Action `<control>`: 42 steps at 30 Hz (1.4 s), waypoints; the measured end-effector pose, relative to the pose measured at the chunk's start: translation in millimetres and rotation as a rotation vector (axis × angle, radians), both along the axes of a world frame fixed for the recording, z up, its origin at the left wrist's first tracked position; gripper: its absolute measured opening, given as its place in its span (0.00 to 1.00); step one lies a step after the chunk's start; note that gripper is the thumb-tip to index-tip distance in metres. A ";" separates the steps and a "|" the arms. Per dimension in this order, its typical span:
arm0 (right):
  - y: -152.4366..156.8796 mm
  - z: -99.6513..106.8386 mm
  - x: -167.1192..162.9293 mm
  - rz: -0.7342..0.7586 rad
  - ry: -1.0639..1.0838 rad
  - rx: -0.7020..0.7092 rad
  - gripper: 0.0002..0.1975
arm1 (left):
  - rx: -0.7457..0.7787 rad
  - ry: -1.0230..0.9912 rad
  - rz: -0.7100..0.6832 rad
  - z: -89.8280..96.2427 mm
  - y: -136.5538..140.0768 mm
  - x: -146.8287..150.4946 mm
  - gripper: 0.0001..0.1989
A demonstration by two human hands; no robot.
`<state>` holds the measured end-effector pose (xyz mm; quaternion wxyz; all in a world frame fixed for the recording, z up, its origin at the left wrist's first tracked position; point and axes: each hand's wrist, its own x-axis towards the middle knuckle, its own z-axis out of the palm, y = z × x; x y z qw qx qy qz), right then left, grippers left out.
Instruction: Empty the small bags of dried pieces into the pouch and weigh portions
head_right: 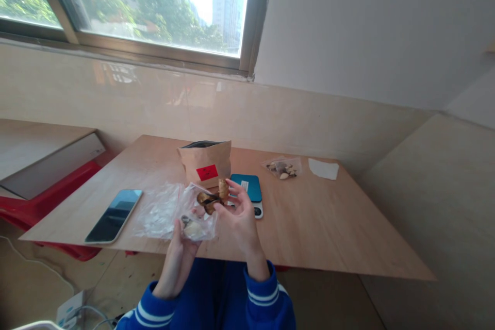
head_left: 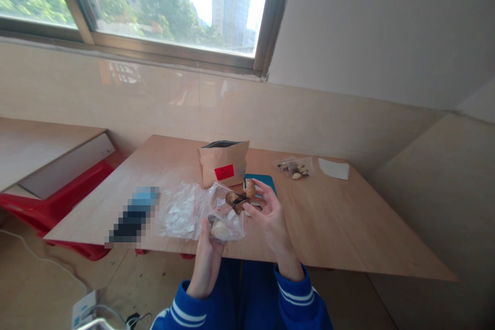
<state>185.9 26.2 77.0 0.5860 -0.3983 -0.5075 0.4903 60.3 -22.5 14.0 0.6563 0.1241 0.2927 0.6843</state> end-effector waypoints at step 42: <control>73.8 56.3 -11.7 0.780 -0.596 0.142 0.10 | 0.015 -0.076 0.049 -1.2 0.1 -27.1 0.22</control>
